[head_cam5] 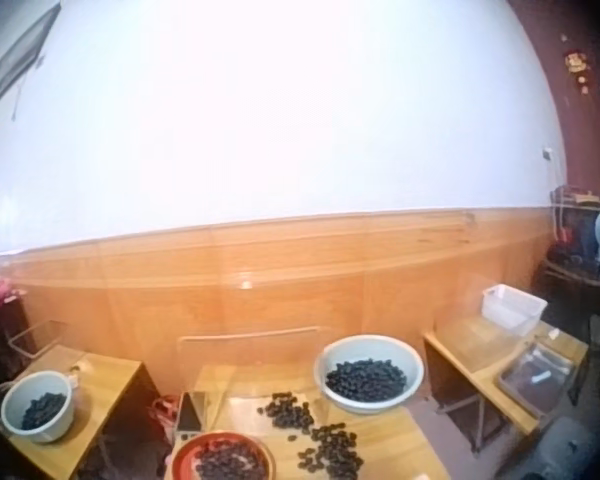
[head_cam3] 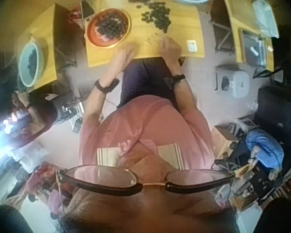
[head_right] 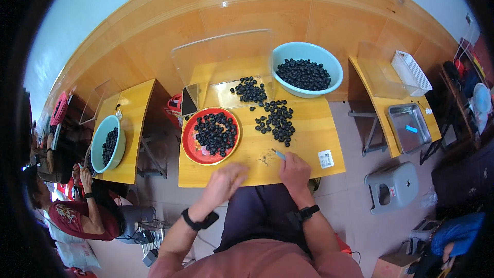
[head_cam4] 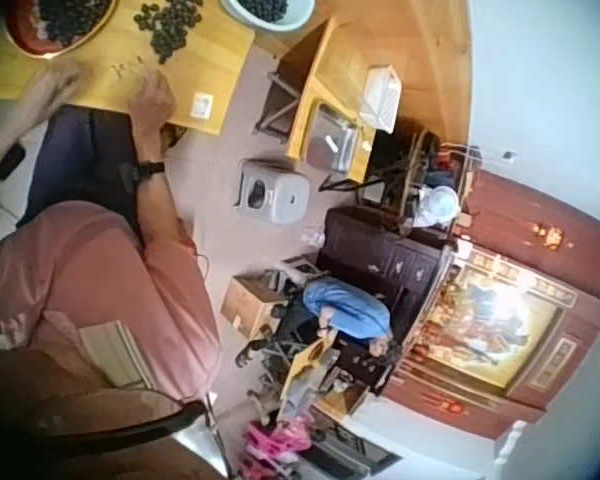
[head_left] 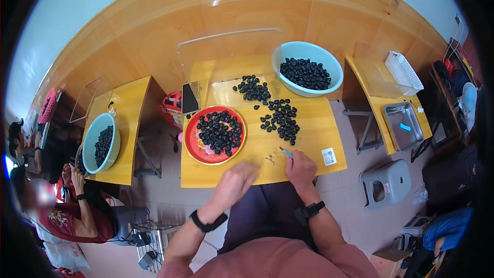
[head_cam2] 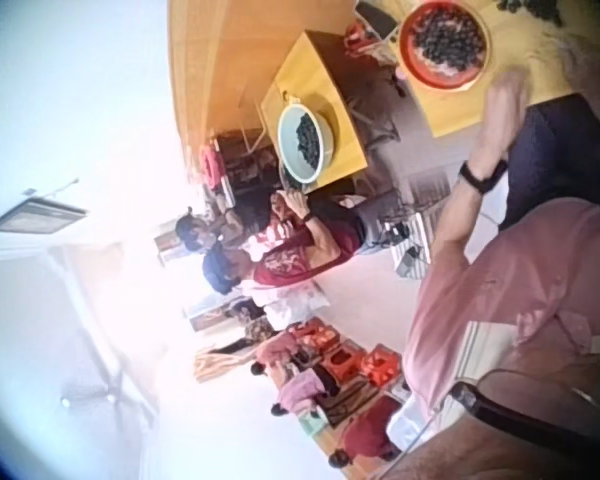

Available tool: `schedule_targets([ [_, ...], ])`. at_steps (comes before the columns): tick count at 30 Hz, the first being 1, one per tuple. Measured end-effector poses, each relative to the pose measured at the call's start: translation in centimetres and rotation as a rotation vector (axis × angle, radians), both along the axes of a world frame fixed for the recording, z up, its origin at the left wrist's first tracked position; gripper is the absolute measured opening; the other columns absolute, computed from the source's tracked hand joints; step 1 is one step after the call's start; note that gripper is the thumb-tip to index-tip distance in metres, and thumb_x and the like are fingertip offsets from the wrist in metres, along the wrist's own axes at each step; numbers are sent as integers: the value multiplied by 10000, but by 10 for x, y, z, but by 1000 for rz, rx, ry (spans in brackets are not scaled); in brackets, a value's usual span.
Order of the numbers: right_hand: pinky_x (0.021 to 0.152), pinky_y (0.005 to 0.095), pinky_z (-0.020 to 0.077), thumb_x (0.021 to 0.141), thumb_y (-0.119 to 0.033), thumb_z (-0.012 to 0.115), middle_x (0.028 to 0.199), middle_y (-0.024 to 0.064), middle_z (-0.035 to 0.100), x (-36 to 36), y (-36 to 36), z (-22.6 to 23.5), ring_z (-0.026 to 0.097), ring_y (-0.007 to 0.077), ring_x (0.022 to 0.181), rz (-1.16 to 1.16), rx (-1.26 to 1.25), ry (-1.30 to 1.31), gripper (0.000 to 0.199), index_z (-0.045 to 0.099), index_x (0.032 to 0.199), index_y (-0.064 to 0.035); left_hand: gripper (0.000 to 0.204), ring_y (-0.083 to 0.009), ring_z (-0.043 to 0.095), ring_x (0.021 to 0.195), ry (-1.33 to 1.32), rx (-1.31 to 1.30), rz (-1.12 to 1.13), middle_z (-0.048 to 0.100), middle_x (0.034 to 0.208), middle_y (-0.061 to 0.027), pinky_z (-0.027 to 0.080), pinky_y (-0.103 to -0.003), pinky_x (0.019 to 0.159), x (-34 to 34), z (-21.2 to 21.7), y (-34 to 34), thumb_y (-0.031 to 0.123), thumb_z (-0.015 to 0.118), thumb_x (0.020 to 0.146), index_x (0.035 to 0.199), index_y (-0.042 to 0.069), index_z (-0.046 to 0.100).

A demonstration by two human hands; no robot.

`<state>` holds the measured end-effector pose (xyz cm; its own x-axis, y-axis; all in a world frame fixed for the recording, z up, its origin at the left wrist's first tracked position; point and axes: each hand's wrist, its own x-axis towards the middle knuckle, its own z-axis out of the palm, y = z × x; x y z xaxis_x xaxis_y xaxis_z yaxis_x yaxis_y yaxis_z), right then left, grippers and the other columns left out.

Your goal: Processing and sorting small black components on a desk in a manufacturing environment.

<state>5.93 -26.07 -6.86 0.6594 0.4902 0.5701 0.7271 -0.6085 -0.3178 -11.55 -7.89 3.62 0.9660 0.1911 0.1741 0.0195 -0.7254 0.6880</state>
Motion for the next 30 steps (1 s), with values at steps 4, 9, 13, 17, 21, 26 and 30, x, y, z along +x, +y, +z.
schedule_targets([
  [4, 556, 456, 509, 905, -206, 688, 720, 93, 587, 0, -2, 0, 630, 325, 613, 9, 14, 10, 172, 572, 835, -99, 229, -430, 689, 988, -238, 132, 108, 704, 1070, -241, 571, -484, 866, 94, -14, 11, -15, 642, 913, 1137, -21, 688],
  [9, 575, 444, 514, 892, -188, 695, 731, 85, 585, -3, 2, 4, 637, 310, 633, 18, 43, 21, 140, 594, 843, -105, 250, -422, 688, 1020, -206, 302, 196, 711, 1081, -242, 567, -469, 901, 150, -61, 21, -43, 612, 886, 1121, -29, 697],
  [13, 587, 440, 518, 891, -176, 695, 744, 86, 593, 0, 0, 9, 643, 304, 645, 37, 63, 38, 129, 600, 844, -102, 257, -410, 688, 981, -115, 399, 268, 700, 1030, -229, 566, -469, 892, 155, -74, 20, -18, 629, 878, 1122, -15, 710],
  [17, 588, 458, 505, 865, -167, 716, 741, 100, 595, 1, -2, 6, 635, 328, 643, 55, 78, 56, 159, 587, 828, -83, 229, -399, 680, 944, -99, 327, 289, 676, 960, -203, 562, -474, 869, 151, -70, 13, 1, 680, 866, 1091, 0, 722],
  [21, 589, 465, 505, 864, -173, 716, 734, 103, 594, 3, -2, 6, 638, 333, 644, 66, 90, 60, 164, 590, 818, -79, 181, -373, 672, 923, -214, 84, 327, 670, 941, -183, 552, -450, 831, 136, -65, 5, -34, 724, 828, 1003, 9, 738],
  [26, 594, 464, 513, 864, -184, 713, 741, 102, 592, -1, -3, 7, 644, 331, 656, 57, 32, 63, 154, 597, 831, -88, 170, -273, 676, 863, -292, -76, 391, 682, 960, -143, 553, -359, 779, 105, -78, -11, 7, 756, 863, 1034, 14, 760],
  [30, 586, 452, 516, 862, -188, 711, 747, 92, 590, -5, -3, 8, 643, 320, 652, 66, 14, 57, 144, 601, 841, -98, 161, -187, 684, 897, -280, -334, 489, 701, 990, -98, 562, -308, 812, 92, -89, -26, -3, 779, 881, 1039, -22, 756],
])
